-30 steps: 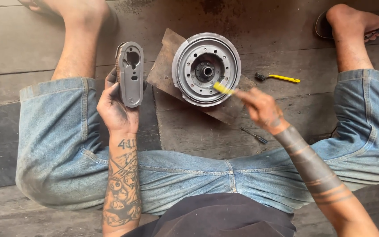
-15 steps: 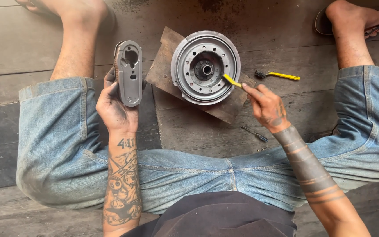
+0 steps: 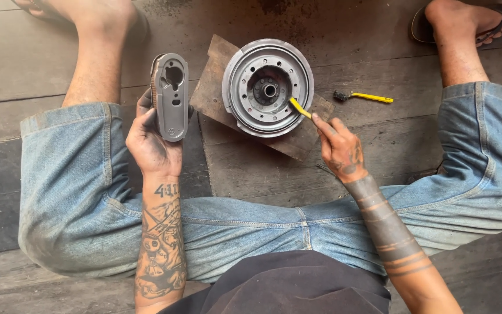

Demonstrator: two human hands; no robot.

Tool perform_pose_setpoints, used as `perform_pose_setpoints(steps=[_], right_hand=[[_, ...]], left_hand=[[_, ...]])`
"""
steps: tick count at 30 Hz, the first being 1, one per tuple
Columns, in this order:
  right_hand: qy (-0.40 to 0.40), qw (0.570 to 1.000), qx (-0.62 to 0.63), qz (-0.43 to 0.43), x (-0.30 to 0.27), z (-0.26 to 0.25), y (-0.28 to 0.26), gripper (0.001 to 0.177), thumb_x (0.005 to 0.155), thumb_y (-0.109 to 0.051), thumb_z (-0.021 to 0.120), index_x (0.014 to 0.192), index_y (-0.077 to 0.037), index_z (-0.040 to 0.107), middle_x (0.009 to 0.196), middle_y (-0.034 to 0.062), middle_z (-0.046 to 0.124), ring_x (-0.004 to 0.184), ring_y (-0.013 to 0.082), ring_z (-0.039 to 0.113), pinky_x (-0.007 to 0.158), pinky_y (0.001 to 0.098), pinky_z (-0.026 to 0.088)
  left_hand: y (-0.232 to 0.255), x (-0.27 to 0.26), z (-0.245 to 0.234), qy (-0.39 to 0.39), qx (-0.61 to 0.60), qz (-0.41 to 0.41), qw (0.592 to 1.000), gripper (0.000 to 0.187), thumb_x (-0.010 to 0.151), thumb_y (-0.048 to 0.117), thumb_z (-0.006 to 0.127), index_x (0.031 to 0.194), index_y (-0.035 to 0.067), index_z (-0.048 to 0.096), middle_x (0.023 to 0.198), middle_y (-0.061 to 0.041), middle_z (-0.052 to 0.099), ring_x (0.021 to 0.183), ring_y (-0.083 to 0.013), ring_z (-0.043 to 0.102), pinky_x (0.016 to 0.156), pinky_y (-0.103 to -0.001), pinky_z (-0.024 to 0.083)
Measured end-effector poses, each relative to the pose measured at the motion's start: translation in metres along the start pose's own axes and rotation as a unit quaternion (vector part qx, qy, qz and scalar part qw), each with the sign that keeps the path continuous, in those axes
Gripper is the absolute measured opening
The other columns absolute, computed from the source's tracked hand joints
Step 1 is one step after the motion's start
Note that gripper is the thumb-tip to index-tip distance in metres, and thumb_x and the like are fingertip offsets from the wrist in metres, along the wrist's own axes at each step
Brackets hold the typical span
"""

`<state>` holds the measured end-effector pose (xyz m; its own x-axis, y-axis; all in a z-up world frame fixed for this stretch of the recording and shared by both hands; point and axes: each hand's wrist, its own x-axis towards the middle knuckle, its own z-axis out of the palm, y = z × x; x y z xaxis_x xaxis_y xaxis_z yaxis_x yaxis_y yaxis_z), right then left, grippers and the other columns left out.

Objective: The person sits on a wooden floor and cleans a circular metal mechanical part using a yellow-handled wire brush. They scrub the inner surface and holes of the part, then briefly use a screwdriver to point at specific areas before resuming the brushing action.

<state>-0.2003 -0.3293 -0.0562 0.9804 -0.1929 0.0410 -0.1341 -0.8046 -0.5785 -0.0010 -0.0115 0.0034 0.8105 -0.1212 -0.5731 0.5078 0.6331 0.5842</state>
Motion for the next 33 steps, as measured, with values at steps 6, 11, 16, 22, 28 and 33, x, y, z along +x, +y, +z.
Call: perform_pose_setpoints(steps=[6, 11, 16, 22, 28, 33], right_hand=[[-0.02, 0.991, -0.129, -0.038, 0.011, -0.009, -0.019, 0.032, 0.104, -0.014, 0.057, 0.13, -0.019, 0.074, 0.084, 0.0085, 0.059, 0.071, 0.0366, 0.068, 0.059, 0.0497, 0.058], [-0.006, 0.994, -0.11, -0.027, -0.014, 0.017, 0.009, 0.032, 0.107, -0.015, 0.054, 0.131, -0.018, 0.073, 0.084, 0.0062, 0.056, 0.071, 0.0341, 0.068, 0.058, 0.0457, 0.058], [-0.021, 0.993, -0.115, -0.021, -0.008, 0.019, 0.018, 0.035, 0.107, -0.02, 0.05, 0.135, -0.024, 0.072, 0.081, 0.004, 0.053, 0.068, 0.032, 0.066, 0.056, 0.0448, 0.056], [-0.035, 0.996, -0.078, -0.025, -0.02, 0.023, -0.012, 0.038, 0.107, -0.013, 0.047, 0.138, -0.015, 0.068, 0.081, 0.0077, 0.05, 0.066, 0.0343, 0.063, 0.054, 0.0443, 0.054], [-0.013, 0.995, -0.094, -0.022, -0.007, 0.025, 0.008, 0.042, 0.106, -0.011, 0.046, 0.142, -0.018, 0.067, 0.082, 0.0063, 0.051, 0.067, 0.0345, 0.062, 0.059, 0.0435, 0.055], [-0.036, 0.999, -0.012, -0.017, -0.034, 0.051, -0.011, 0.038, 0.102, -0.014, 0.053, 0.133, -0.022, 0.073, 0.085, 0.0065, 0.06, 0.074, 0.0344, 0.067, 0.064, 0.0408, 0.057]], left_hand=[[-0.003, 0.005, -0.005, -0.014, 0.005, -0.001, 1.0, 0.035, 0.089, 0.017, 0.049, 0.122, 0.011, 0.06, 0.111, -0.014, 0.067, 0.099, -0.0244, 0.07, 0.098, -0.047, 0.061], [-0.001, -0.007, 0.005, -0.017, -0.009, 0.0, 1.0, 0.035, 0.089, 0.016, 0.05, 0.122, 0.011, 0.06, 0.111, -0.014, 0.067, 0.099, -0.0245, 0.071, 0.097, -0.047, 0.061], [-0.002, -0.007, 0.008, -0.018, 0.0, 0.001, 1.0, 0.035, 0.089, 0.016, 0.049, 0.123, 0.012, 0.059, 0.112, -0.014, 0.066, 0.099, -0.0238, 0.07, 0.098, -0.046, 0.061], [0.001, -0.006, 0.001, -0.023, -0.01, 0.004, 1.0, 0.035, 0.089, 0.017, 0.05, 0.123, 0.012, 0.059, 0.113, -0.014, 0.065, 0.098, -0.0248, 0.069, 0.098, -0.048, 0.061], [0.0, -0.008, 0.001, -0.029, 0.01, 0.008, 1.0, 0.036, 0.089, 0.019, 0.051, 0.123, 0.013, 0.061, 0.113, -0.012, 0.065, 0.101, -0.0232, 0.068, 0.1, -0.047, 0.06], [0.006, -0.012, 0.007, -0.021, -0.006, 0.006, 1.0, 0.037, 0.089, 0.018, 0.051, 0.124, 0.012, 0.06, 0.113, -0.013, 0.065, 0.1, -0.024, 0.068, 0.099, -0.046, 0.06]])
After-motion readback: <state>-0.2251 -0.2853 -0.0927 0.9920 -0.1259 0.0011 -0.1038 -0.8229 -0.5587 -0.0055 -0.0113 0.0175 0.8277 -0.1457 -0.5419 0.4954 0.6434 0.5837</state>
